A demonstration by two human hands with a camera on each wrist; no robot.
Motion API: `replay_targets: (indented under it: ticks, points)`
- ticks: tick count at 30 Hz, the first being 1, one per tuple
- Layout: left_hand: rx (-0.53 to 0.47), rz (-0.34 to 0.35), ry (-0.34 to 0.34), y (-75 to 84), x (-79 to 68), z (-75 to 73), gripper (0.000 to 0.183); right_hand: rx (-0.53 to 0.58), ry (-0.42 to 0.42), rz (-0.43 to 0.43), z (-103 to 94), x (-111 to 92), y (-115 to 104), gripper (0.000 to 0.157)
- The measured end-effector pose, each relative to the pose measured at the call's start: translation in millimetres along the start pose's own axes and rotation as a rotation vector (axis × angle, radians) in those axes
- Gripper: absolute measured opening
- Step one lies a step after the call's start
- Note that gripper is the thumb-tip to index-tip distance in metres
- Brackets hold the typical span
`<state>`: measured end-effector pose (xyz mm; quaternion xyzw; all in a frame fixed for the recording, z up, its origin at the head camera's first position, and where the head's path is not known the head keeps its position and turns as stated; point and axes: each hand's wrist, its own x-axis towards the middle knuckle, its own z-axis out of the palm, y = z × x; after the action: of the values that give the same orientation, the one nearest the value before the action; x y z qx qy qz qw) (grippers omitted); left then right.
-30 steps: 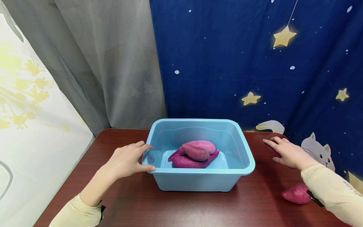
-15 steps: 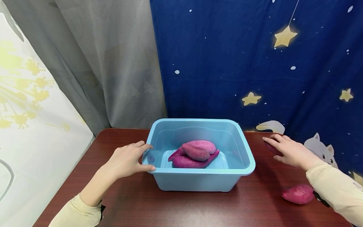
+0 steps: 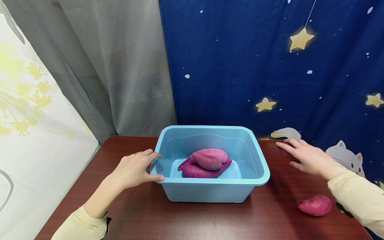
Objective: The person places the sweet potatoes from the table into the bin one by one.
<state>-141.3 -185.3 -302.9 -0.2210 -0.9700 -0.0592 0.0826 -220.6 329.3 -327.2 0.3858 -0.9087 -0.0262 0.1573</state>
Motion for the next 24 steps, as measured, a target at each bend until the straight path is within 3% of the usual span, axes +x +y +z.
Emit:
replay_targets:
  ticks: [9, 24]
  points:
    - [-0.001, -0.002, -0.002, 0.2, 0.5, -0.3, 0.061, -0.021, 0.066, -0.069, -10.8, 6.0, -1.8, 0.073]
    - [-0.001, 0.001, 0.000, 0.0, 0.5, -0.1, 0.060, -0.033, 0.090, -0.100, -39.0, 18.0, -8.4, 0.071]
